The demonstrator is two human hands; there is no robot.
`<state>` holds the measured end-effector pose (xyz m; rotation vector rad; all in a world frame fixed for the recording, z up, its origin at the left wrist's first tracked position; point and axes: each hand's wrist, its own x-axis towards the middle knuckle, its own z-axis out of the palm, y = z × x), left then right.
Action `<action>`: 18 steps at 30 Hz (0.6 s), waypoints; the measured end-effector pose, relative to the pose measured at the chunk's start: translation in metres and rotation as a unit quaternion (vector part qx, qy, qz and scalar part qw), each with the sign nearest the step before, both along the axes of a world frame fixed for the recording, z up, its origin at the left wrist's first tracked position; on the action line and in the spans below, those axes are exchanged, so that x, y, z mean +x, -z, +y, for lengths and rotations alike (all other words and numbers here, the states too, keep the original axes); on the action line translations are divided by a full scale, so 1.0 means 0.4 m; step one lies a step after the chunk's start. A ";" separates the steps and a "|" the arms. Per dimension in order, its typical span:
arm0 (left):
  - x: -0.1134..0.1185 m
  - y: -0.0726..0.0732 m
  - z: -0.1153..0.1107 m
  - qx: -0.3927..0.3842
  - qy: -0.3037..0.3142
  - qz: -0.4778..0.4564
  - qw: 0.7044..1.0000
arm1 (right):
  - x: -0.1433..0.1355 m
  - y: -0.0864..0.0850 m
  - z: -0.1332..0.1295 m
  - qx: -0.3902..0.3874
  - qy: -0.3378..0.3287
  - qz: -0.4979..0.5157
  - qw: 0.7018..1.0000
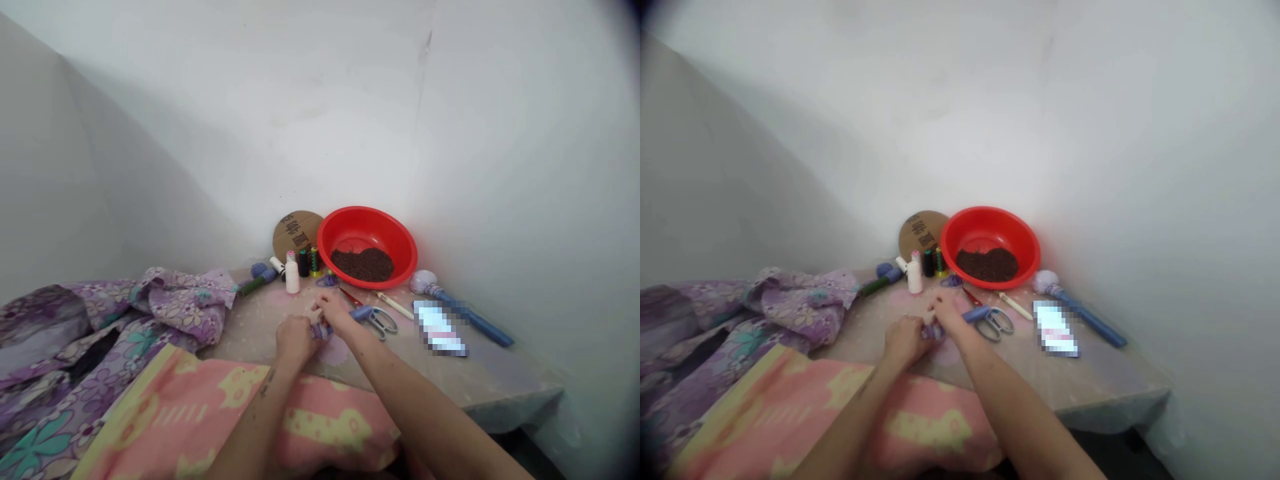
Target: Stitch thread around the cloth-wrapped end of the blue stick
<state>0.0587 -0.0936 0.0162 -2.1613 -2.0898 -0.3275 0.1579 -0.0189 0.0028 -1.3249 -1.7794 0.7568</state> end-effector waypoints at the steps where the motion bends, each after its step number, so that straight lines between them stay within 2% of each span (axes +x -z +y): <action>1: -0.002 -0.001 -0.001 -0.005 0.000 -0.004 1.000 | 0.004 -0.010 -0.002 -0.024 0.001 0.065 0.998; 2: -0.004 -0.003 -0.002 -0.008 0.000 -0.007 1.000 | 0.011 -0.024 -0.005 -0.051 0.002 0.149 0.987; 4: -0.009 -0.004 -0.004 -0.009 0.007 -0.013 1.000 | 0.033 -0.066 -0.010 -0.089 0.006 0.345 0.934; 5: -0.012 -0.005 -0.004 -0.008 0.011 -0.014 1.000 | 0.049 -0.093 -0.012 -0.074 0.010 0.413 0.907; 6: -0.014 -0.006 -0.004 -0.006 0.014 -0.015 1.000 | 0.067 -0.122 -0.014 -0.037 0.016 0.462 0.886; 8: -0.016 -0.008 -0.004 -0.012 0.014 -0.014 1.000 | 0.113 -0.182 -0.017 0.065 0.069 0.500 0.861; 11: -0.019 -0.011 -0.003 -0.028 0.011 -0.015 0.999 | 0.192 -0.255 -0.017 0.263 0.186 0.430 0.844; 13: -0.022 -0.010 0.000 -0.030 0.017 -0.015 0.999 | 0.236 -0.274 -0.014 0.332 0.232 0.334 0.851; 15: -0.025 -0.008 0.003 -0.026 0.026 -0.013 0.999 | 0.260 -0.263 -0.010 0.339 0.234 0.245 0.878; 18: -0.028 -0.004 0.007 -0.022 0.035 -0.008 0.999 | 0.246 -0.202 -0.013 0.265 0.134 0.100 0.949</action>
